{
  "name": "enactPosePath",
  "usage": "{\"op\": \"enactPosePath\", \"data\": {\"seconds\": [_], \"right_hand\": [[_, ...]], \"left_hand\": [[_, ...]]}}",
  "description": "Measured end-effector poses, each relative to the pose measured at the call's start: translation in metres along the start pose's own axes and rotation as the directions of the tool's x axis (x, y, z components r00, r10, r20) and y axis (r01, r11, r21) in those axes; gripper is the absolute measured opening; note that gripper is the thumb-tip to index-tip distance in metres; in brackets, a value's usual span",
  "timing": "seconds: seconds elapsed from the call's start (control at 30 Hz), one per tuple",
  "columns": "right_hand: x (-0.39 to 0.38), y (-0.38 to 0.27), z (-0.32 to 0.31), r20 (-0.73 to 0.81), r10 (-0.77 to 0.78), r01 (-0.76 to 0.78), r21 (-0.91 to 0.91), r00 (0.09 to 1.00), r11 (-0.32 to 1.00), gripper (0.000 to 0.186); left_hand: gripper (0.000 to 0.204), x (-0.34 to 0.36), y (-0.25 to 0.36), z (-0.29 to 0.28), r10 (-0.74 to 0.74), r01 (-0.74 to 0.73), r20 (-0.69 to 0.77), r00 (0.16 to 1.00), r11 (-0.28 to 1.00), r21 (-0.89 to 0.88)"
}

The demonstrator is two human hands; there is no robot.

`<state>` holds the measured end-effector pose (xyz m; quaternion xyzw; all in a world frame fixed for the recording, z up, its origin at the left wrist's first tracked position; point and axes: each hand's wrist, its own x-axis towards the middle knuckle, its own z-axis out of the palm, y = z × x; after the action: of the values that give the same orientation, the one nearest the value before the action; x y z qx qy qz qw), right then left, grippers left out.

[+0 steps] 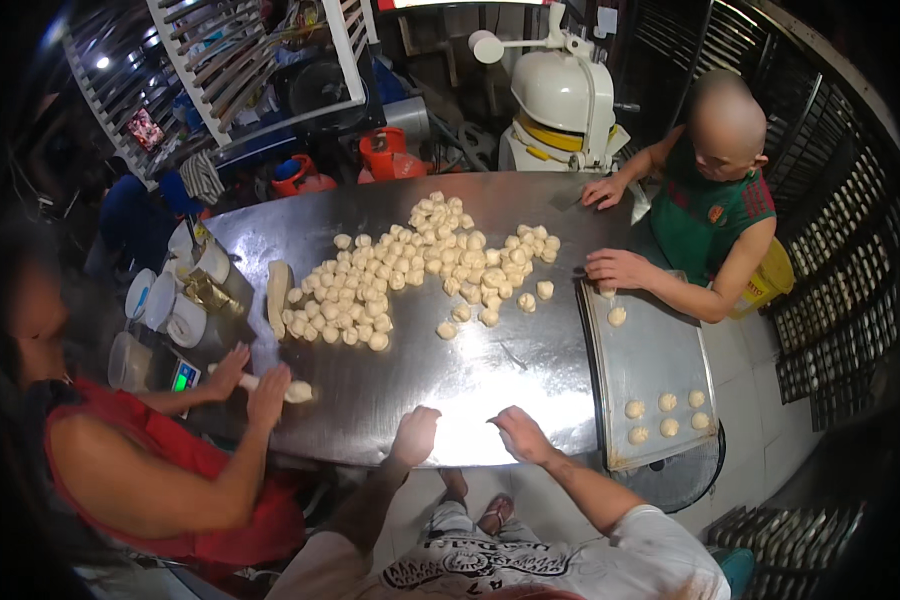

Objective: The person rolls small pieces of dough into balls by hand and places them on a metal tray, using a metal scraper to cut and arrange the dough.

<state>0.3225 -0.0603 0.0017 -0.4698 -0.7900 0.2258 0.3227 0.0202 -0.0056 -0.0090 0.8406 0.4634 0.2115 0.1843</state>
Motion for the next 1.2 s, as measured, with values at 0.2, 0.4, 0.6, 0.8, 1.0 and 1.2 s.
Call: {"op": "enactPosePath", "data": {"seconds": [0.2,0.4,0.6,0.8,1.0,1.2], "right_hand": [[0.078,0.002,-0.001,-0.198,-0.073,0.026,-0.229,0.977,0.973,0.026],[0.001,0.007,-0.003,0.055,0.039,-0.041,0.038,0.998,0.998,0.033],[0.085,-0.005,0.011,-0.217,-0.035,0.003,-0.145,0.975,0.989,0.027],[0.005,0.015,-0.009,0.110,-0.044,0.032,0.104,0.993,0.994,0.034],[0.077,-0.017,0.016,-0.178,0.126,-0.143,-0.086,0.976,0.986,0.024],[0.000,0.011,-0.009,0.032,-0.039,0.038,0.037,0.999,0.999,0.033]], "left_hand": [[0.024,0.072,0.025,-0.008,0.068,-0.052,-0.124,0.990,0.991,0.124],[0.026,0.001,-0.025,0.013,-0.133,0.132,-0.001,0.991,0.986,-0.103],[0.025,0.073,0.023,-0.013,0.076,-0.044,-0.214,0.974,0.988,0.150],[0.024,-0.009,-0.025,-0.002,-0.033,0.037,0.030,0.999,0.989,-0.141],[0.021,0.073,0.026,-0.015,-0.020,0.044,-0.268,0.963,0.996,0.082],[0.019,-0.007,-0.032,-0.004,-0.286,0.291,0.070,0.956,0.884,-0.367]]}}
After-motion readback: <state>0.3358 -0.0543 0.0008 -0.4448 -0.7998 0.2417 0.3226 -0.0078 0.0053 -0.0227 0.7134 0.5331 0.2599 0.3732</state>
